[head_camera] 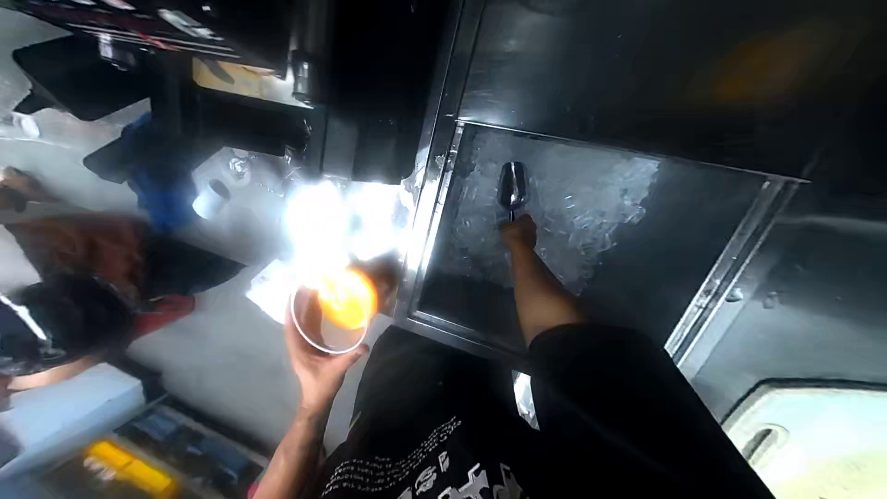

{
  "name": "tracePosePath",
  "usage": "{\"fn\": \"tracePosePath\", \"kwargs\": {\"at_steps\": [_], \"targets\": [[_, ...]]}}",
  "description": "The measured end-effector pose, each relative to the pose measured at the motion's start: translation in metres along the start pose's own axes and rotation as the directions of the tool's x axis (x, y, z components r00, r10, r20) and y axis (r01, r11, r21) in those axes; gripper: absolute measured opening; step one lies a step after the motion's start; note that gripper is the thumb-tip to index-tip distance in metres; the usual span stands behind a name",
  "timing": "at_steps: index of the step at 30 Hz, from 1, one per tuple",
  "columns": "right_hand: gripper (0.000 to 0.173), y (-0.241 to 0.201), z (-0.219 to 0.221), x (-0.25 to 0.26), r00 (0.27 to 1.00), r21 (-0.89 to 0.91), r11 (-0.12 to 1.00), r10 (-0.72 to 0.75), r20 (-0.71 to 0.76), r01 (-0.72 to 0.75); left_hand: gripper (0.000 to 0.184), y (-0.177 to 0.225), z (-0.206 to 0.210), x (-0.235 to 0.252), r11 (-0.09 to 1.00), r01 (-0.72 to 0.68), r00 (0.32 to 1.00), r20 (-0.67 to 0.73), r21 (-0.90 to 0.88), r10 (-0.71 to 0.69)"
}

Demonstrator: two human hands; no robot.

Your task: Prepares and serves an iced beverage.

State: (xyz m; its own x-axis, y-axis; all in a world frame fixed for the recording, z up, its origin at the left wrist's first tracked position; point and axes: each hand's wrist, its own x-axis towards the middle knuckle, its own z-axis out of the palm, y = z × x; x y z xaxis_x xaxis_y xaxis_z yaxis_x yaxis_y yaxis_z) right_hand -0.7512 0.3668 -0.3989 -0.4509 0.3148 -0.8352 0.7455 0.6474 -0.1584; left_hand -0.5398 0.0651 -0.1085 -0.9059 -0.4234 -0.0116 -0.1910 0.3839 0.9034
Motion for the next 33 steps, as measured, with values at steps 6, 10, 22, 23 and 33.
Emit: {"fn": "tracePosePath", "kwargs": {"at_steps": [6,10,22,23,33], "targets": [[0.070,0.007,-0.024,-0.014,0.986,0.099,0.994,-0.036,-0.164,0.053,0.134,0.022,-0.006,0.000,0.993,-0.019,1.000,-0.010,0.121,0.021],[0.073,0.040,-0.084,-0.027,0.953,0.023,0.953,-0.301,-0.039,0.302,0.132,0.041,0.005,0.018,0.993,-0.038,0.997,-0.068,0.112,0.046],[0.060,0.024,-0.129,-0.051,0.847,-0.236,0.856,-0.343,0.407,0.460,0.131,0.061,0.015,0.038,0.881,-0.183,0.983,0.112,0.435,0.148],[0.069,0.023,-0.123,-0.047,0.860,-0.263,0.894,-0.212,0.464,0.363,0.130,0.061,0.015,0.040,0.879,-0.186,0.982,0.120,0.439,0.147],[0.036,0.014,-0.081,-0.017,0.978,-0.507,0.837,-0.191,0.081,0.205,0.121,0.055,0.022,0.043,0.867,-0.208,0.978,0.108,0.453,0.178]]}}
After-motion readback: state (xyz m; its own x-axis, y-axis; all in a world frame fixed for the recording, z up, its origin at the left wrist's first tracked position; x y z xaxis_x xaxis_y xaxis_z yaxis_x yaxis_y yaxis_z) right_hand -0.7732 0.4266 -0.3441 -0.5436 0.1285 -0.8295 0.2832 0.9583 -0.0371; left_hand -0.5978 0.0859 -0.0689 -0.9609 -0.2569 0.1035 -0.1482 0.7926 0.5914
